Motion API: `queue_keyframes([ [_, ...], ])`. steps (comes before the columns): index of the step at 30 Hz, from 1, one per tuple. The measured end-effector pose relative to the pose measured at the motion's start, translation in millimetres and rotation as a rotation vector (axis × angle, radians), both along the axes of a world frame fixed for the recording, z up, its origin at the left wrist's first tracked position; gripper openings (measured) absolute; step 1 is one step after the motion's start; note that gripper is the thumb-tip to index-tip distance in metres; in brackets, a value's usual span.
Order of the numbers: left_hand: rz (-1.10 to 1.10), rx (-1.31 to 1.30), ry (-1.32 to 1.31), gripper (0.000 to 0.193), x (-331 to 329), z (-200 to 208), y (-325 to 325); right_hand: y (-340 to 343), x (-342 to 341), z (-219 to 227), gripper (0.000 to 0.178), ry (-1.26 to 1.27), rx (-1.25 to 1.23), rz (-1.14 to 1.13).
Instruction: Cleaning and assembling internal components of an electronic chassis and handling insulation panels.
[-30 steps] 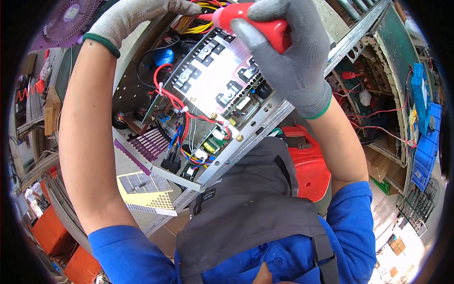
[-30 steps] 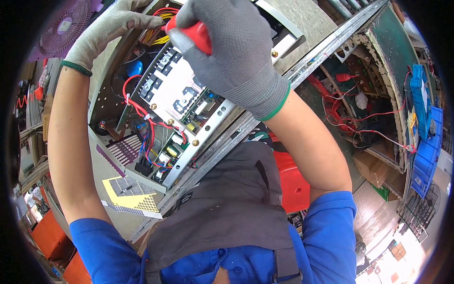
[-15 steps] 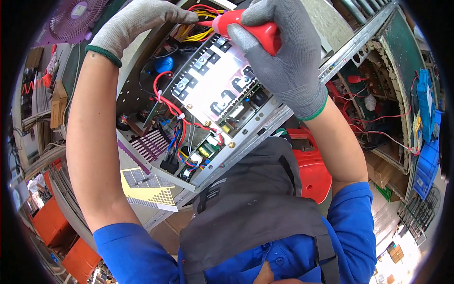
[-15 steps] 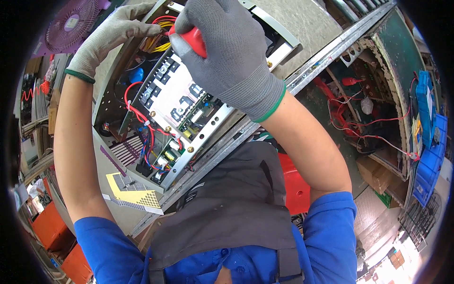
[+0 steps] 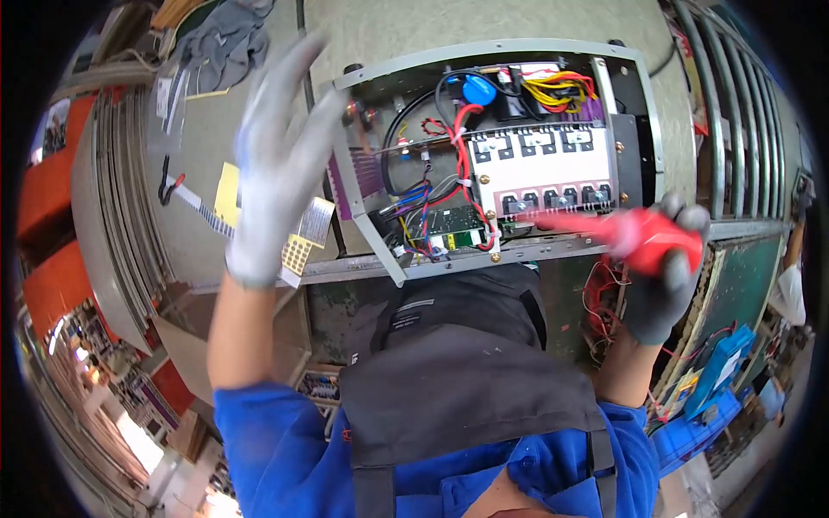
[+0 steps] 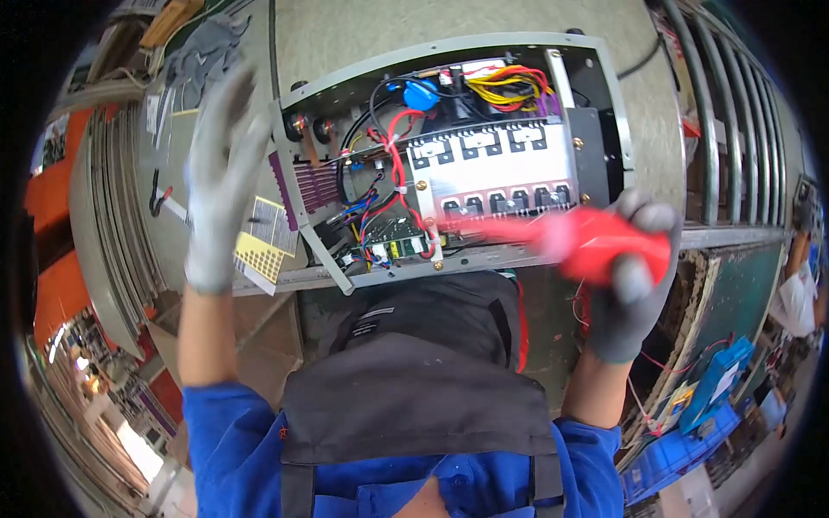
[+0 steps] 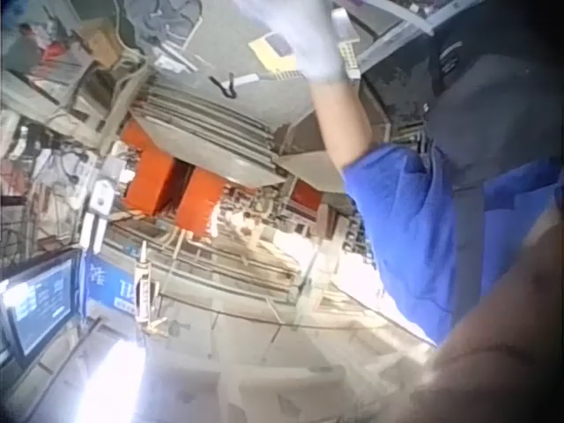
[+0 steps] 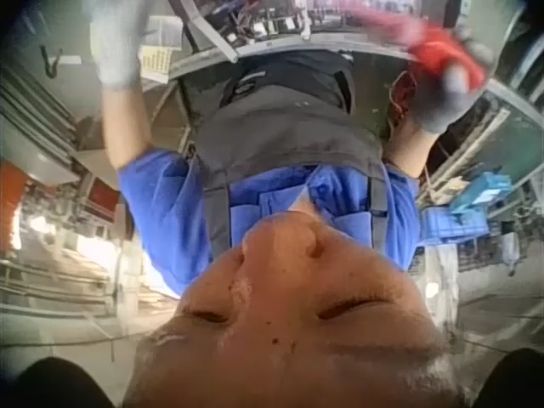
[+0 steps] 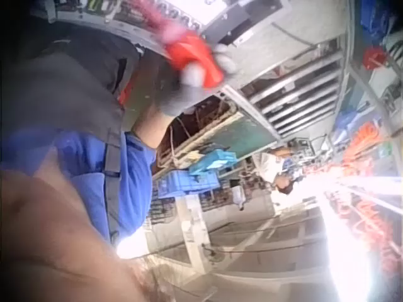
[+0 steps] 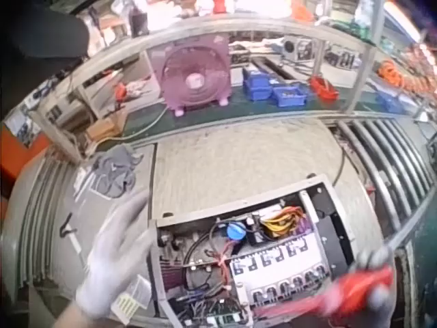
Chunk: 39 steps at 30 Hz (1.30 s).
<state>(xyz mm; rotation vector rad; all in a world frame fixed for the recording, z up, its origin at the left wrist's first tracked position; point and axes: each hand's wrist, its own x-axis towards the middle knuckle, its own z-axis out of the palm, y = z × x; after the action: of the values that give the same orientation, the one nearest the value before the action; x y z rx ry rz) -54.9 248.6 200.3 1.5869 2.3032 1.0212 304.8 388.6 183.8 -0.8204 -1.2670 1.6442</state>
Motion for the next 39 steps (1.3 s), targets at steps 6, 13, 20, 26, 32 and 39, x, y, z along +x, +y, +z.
queue_keyframes([
  [6, 0.527, -0.032, -0.506, 0.056, 78, -58, -162, -41, -77, 41, 0.038, -0.141, 0.740, 0.623],
  [13, 0.553, -0.017, -0.663, 0.056, 86, -77, -182, -69, -81, 33, 0.047, -0.267, 0.804, 0.644],
  [20, 0.509, -0.042, -0.652, 0.055, 82, -77, -168, -77, -81, 24, 0.045, -0.296, 0.826, 0.584],
  [26, 0.533, -0.063, -0.691, 0.053, 86, -72, -162, -79, -79, 21, 0.044, -0.272, 0.825, 0.563],
  [32, 0.477, -0.026, -0.685, 0.054, 81, -73, -156, -76, -73, 27, 0.035, -0.343, 0.809, 0.481],
  [39, 0.387, 0.082, -0.508, 0.053, 65, -72, -154, -64, -41, 43, 0.035, -0.374, 0.680, 0.233],
])
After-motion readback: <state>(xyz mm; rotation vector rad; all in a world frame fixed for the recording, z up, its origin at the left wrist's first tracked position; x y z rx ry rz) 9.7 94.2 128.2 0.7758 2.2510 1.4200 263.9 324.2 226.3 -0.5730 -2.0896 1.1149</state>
